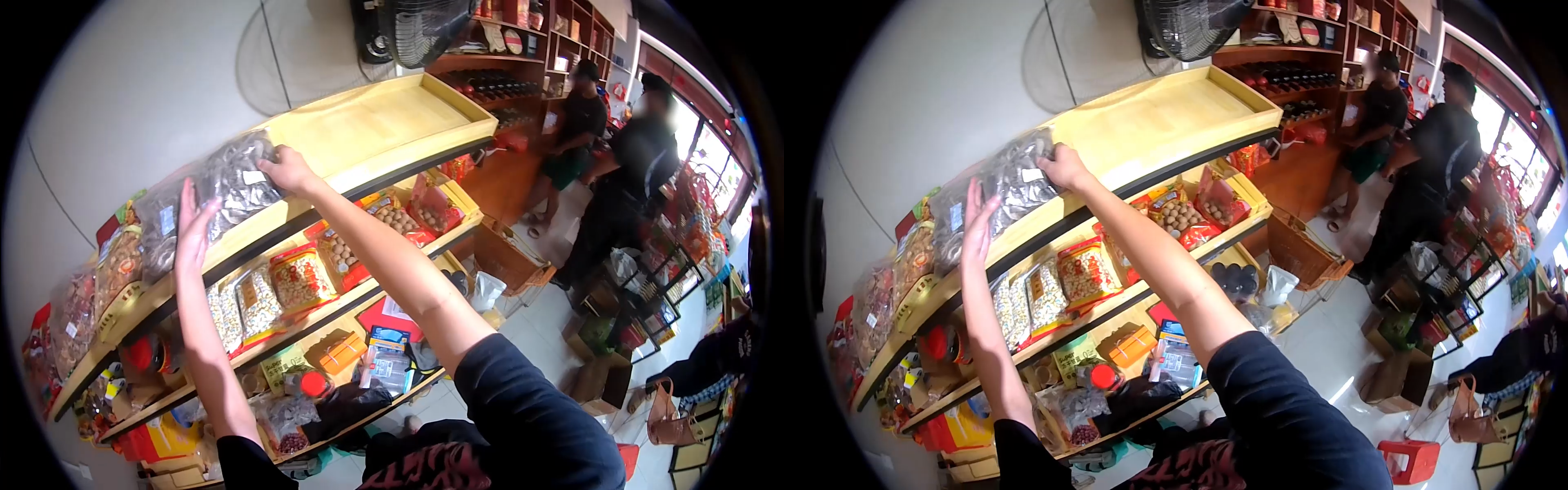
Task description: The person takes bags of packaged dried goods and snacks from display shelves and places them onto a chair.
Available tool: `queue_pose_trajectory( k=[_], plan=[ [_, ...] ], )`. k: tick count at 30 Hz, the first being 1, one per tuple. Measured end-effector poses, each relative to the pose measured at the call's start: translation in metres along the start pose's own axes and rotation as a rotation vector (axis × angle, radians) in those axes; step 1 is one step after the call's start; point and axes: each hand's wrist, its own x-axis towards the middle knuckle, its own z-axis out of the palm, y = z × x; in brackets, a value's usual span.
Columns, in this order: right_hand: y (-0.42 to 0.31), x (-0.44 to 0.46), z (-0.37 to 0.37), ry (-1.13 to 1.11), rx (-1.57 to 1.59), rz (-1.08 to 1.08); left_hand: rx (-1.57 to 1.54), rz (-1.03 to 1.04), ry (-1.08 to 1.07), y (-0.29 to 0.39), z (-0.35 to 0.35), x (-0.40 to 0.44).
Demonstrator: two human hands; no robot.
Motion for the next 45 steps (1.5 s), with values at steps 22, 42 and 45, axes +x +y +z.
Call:
queue_pose_trajectory(
  k=[22, 42, 45],
  plan=[
    [-0.004, -0.003, -0.002, -0.217, -0.076, -0.031, 0.329, 0.148, 0.002, -0.004, 0.003, 0.001],
    [-0.008, -0.007, -0.003, -0.196, -0.044, -0.065, 0.659, 0.312, 0.038, 0.009, 0.011, -0.012],
    [-0.007, -0.007, -0.002, -0.192, -0.068, -0.091, 0.755, 0.451, 0.109, 0.006, 0.015, -0.018]
  ],
)
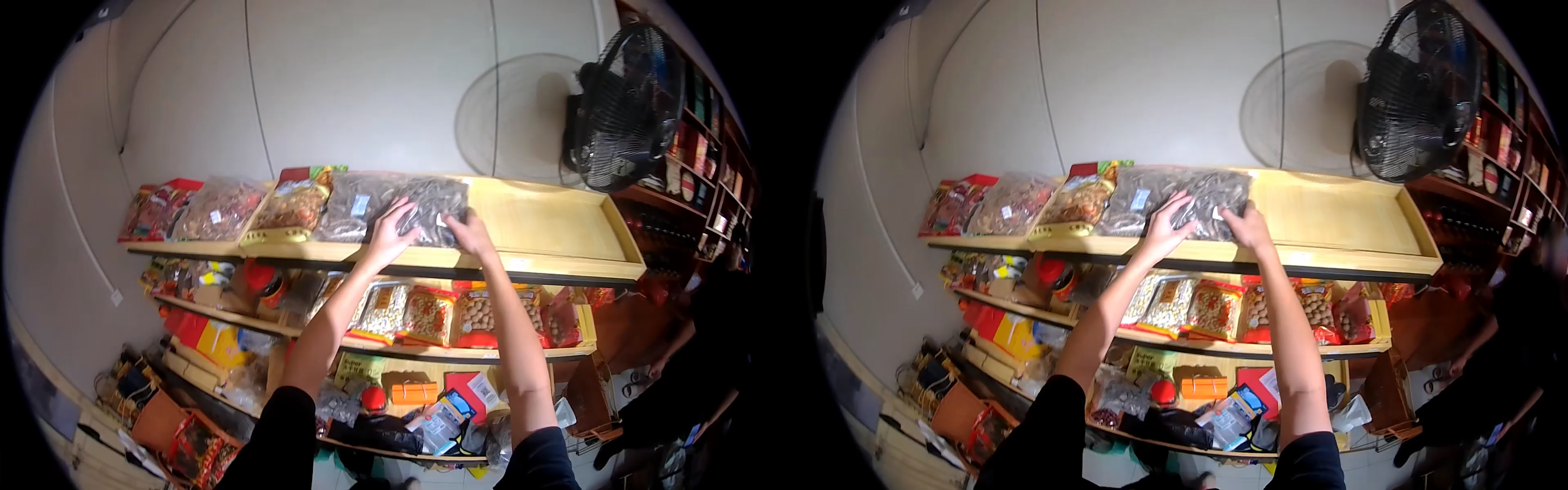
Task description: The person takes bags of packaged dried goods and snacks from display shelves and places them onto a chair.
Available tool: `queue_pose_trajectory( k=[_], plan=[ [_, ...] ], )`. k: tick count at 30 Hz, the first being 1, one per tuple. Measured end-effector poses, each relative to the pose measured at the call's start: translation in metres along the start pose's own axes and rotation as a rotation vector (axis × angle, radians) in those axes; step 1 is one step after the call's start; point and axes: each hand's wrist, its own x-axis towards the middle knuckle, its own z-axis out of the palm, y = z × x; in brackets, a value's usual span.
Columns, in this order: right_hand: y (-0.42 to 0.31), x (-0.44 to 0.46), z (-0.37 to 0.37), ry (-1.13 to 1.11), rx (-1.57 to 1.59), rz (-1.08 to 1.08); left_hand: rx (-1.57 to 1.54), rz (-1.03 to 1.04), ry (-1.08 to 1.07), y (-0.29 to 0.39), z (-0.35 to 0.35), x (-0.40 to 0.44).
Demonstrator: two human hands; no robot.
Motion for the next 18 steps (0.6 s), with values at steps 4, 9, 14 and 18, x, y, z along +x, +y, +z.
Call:
queue_pose_trajectory(
  k=[4, 9, 14, 18],
  plan=[
    [0.011, 0.006, 0.004, 0.024, -0.032, -0.019, 0.126, 0.075, 0.202, 0.031, 0.003, -0.055],
    [0.012, 0.001, 0.007, 0.188, 0.036, -0.124, 0.393, -0.006, 0.112, 0.056, -0.039, -0.248],
    [0.005, -0.007, 0.012, 0.263, -0.038, -0.204, 0.672, -0.730, 0.059, 0.122, -0.136, -0.537],
    [-0.003, -0.023, 0.014, 0.459, -0.211, -0.413, 0.599, -1.731, 0.736, 0.223, -0.223, -0.811]
  ],
)
